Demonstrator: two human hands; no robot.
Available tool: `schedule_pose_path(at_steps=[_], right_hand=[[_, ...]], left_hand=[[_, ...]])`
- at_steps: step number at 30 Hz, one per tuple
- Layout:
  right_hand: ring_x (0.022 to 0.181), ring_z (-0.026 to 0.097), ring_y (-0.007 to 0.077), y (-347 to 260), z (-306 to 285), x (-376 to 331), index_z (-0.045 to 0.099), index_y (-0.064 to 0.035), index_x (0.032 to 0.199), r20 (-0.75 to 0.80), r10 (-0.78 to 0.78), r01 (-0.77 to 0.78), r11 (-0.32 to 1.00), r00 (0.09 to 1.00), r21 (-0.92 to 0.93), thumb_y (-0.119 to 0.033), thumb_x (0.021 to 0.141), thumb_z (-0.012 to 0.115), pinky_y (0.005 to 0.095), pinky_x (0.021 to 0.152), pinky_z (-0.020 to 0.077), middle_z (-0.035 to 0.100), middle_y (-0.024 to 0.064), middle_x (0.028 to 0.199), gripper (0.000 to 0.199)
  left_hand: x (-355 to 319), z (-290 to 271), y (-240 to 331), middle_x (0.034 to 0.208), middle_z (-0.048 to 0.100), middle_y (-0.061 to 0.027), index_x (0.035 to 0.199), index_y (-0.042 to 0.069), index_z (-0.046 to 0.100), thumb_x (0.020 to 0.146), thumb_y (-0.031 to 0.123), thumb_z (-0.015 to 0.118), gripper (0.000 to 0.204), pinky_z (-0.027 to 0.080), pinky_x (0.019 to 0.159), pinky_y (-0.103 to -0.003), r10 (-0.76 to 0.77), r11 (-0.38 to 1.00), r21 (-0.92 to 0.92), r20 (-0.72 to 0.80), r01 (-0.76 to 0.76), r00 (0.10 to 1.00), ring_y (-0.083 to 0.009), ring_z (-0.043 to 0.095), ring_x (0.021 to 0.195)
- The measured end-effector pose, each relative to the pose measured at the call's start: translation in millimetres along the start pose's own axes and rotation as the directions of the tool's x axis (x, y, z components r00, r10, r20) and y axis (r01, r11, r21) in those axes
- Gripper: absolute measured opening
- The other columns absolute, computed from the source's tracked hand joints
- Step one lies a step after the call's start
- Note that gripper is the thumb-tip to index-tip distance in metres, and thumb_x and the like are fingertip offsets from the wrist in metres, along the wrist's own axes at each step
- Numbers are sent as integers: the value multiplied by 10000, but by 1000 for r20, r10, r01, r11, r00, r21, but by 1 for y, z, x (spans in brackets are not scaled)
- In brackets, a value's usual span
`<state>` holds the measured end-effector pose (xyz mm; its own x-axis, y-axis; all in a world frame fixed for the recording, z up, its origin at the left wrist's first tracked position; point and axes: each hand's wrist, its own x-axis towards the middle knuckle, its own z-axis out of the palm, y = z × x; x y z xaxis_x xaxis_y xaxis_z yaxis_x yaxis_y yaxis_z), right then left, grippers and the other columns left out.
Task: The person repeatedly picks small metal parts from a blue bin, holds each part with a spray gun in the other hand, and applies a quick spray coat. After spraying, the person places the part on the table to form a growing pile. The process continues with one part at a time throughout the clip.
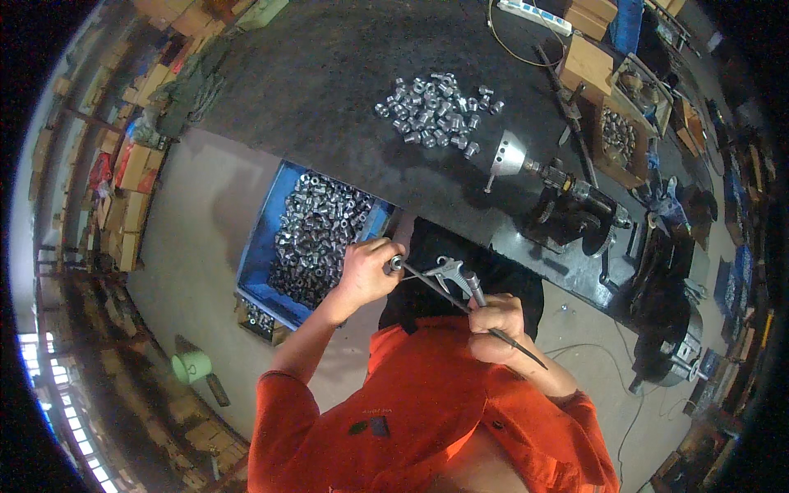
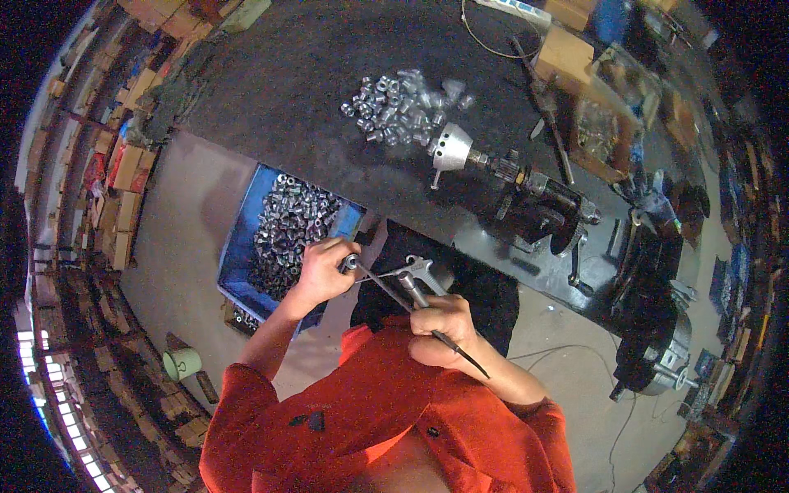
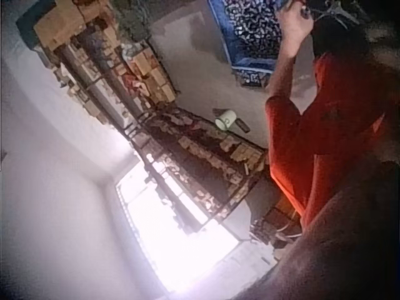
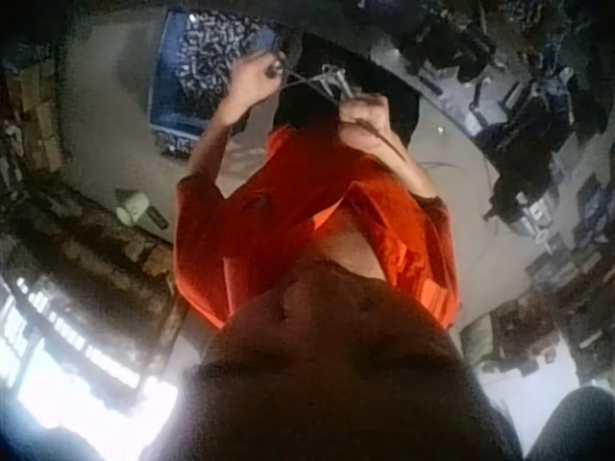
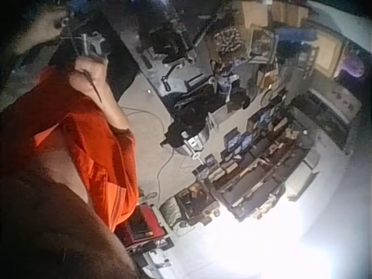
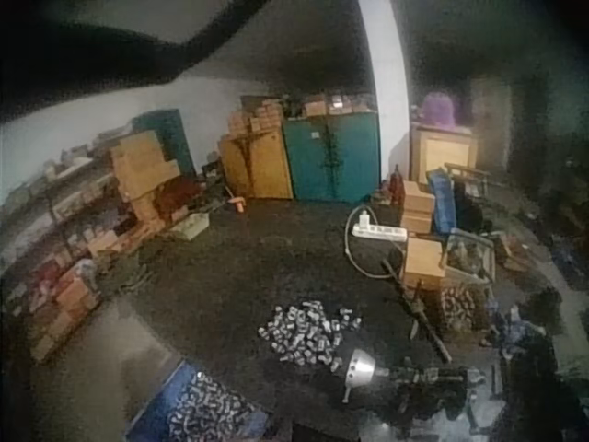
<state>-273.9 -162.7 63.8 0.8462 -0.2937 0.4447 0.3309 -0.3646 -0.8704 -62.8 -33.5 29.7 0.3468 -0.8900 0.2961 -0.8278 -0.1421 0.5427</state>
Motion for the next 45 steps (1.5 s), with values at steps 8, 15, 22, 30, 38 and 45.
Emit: schedule_pose_path(at_steps=[8, 15, 22, 30, 38, 45], right_hand=[[493, 457, 301, 9, 12, 10, 389, -29, 562, 114, 109, -108, 994, 987, -15, -43, 615, 552, 392, 445, 322, 389, 126, 533, 172], [533, 512, 298, 23, 18, 6, 441, -72, 561, 120, 20, 15, 958, 993, -286, -124, 617, 625, 406, 450, 405, 440, 102, 547, 199], [471, 427, 223, -1, -5, -4, 339, -98, 496, 37, -156, 158, 906, 987, -393, -134, 519, 616, 370, 395, 343, 358, 28, 519, 280], [432, 413, 245, 4, 3, -20, 368, -78, 518, -149, -17, -13, 980, 989, -198, -28, 550, 576, 355, 391, 301, 356, 68, 511, 216], [426, 426, 245, 1, -1, -20, 397, -79, 513, -189, 2, -56, 958, 982, -280, -4, 542, 569, 341, 391, 313, 388, 72, 506, 190], [435, 450, 213, 15, 4, -26, 454, -75, 535, -208, 26, -52, 991, 978, -122, -46, 564, 593, 313, 408, 324, 407, 50, 497, 145]], left_hand=[[1, 11, 13, 694, 591, -92, 753, 73, 584, 516, 65, 672, 254, 472, 549, -369, 55, 998, -14, 34, -55, 998, -299, 597, 636], [14, 23, 21, 675, 594, -96, 764, 92, 597, 537, 103, 670, 239, 467, 533, -375, -36, 999, -24, 92, 38, 995, -294, 600, 614], [84, 23, -15, 700, 621, -150, 728, 65, 620, 606, 197, 626, 179, 491, 605, -428, -90, 988, 132, 110, 75, 990, -345, 610, 667], [220, 44, -18, 801, 644, -172, 917, 84, 644, 645, 239, 648, 312, 494, 720, -444, -74, 964, 260, 93, 47, 993, -336, 626, 794], [274, 50, -30, 905, 645, -174, 1024, 81, 593, 683, 166, 595, 352, 497, 747, -437, -152, 954, 265, 21, 141, 988, -324, 625, 868], [189, -6, -55, 574, 542, -103, 1038, 64, 601, 750, 198, 618, 318, 419, 521, -356, -152, 988, -24, -91, 151, 984, -215, 527, 514]])
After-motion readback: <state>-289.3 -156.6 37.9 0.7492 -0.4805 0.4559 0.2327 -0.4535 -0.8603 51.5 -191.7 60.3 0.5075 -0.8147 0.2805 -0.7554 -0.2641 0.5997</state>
